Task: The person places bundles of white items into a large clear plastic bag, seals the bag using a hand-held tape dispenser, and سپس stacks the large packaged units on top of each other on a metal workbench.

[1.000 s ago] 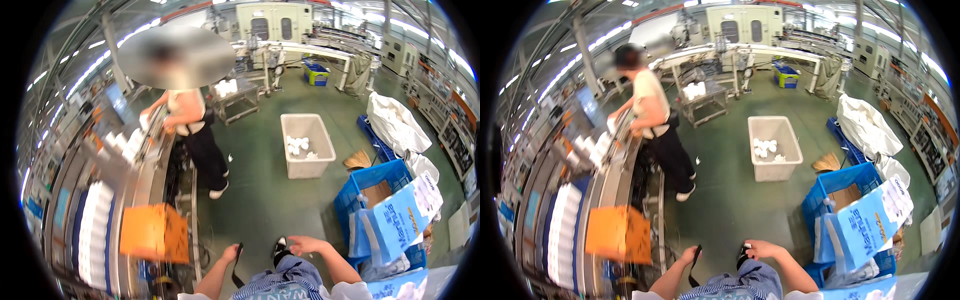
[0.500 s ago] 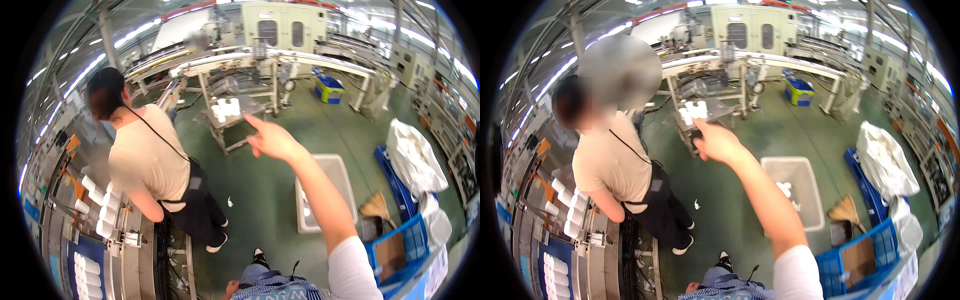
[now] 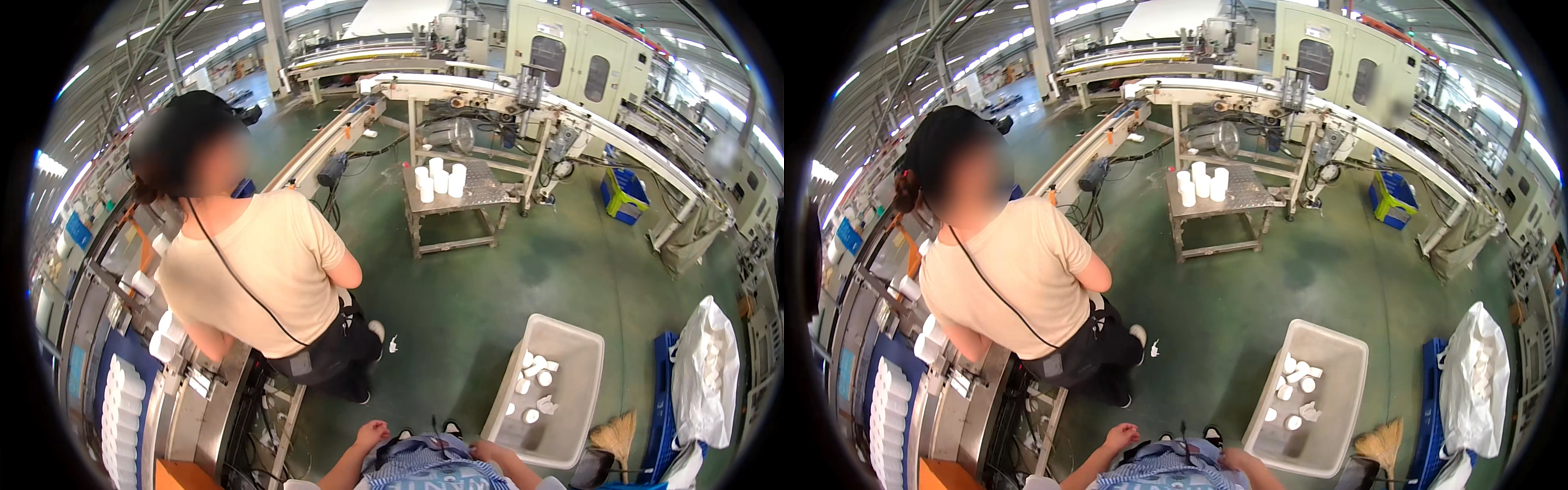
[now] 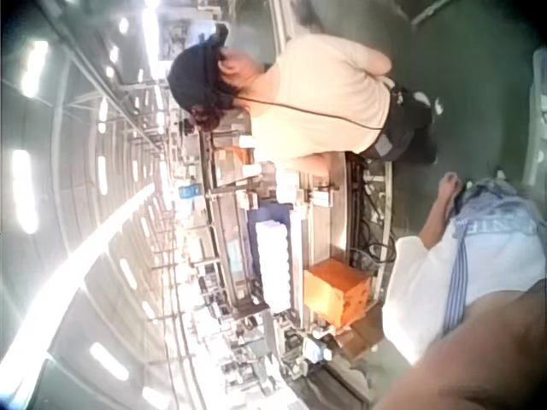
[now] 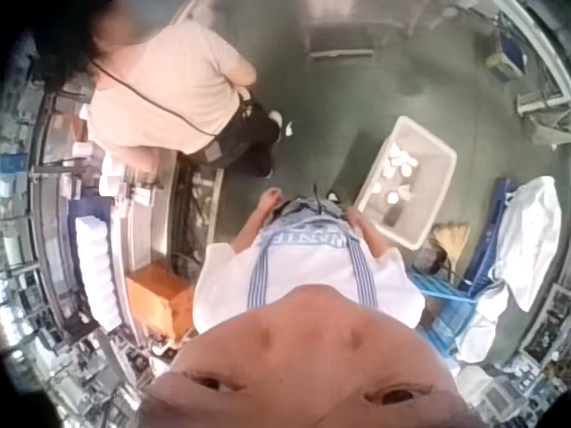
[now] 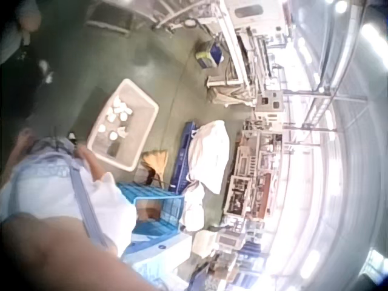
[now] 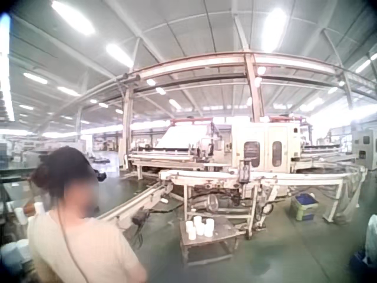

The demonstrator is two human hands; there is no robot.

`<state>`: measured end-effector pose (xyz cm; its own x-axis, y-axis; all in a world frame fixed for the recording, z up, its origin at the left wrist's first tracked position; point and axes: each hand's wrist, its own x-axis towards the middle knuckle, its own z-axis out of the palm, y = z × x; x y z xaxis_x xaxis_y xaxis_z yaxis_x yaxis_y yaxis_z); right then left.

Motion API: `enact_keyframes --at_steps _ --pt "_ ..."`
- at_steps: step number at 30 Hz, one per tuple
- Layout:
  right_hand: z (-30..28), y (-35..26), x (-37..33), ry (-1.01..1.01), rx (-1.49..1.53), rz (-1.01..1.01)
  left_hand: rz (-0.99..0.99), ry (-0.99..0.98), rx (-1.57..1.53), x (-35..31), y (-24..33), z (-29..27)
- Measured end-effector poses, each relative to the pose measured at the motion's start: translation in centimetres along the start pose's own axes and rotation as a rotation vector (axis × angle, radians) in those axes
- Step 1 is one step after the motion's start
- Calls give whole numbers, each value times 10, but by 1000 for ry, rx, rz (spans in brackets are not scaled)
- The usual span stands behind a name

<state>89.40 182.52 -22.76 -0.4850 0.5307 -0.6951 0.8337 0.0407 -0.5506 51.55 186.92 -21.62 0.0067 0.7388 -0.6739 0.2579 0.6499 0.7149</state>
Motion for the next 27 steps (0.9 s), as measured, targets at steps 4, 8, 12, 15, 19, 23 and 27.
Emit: enact_keyframes --at_steps 4,8,12,15,19,23,27 --pt "-116 -14 16 -116 -256 -57 151 89 384 -12 -42 21" --pt "-196 -59 27 362 -214 -46 -104 424 573 -66 -80 16" --pt "-225 -26 39 483 -62 -2 -231 384 160 -102 -88 32" --pt "-197 -24 46 308 -278 -21 -229 513 -141 -154 -110 60" --pt "-106 -34 65 -270 -617 -277 -459 751 -243 -234 -197 125" --pt "-25 -95 56 -555 -812 -436 -755 743 -161 -309 -265 214" --pt "35 -174 30 -495 -843 -461 -766 625 -392 -339 -313 269"
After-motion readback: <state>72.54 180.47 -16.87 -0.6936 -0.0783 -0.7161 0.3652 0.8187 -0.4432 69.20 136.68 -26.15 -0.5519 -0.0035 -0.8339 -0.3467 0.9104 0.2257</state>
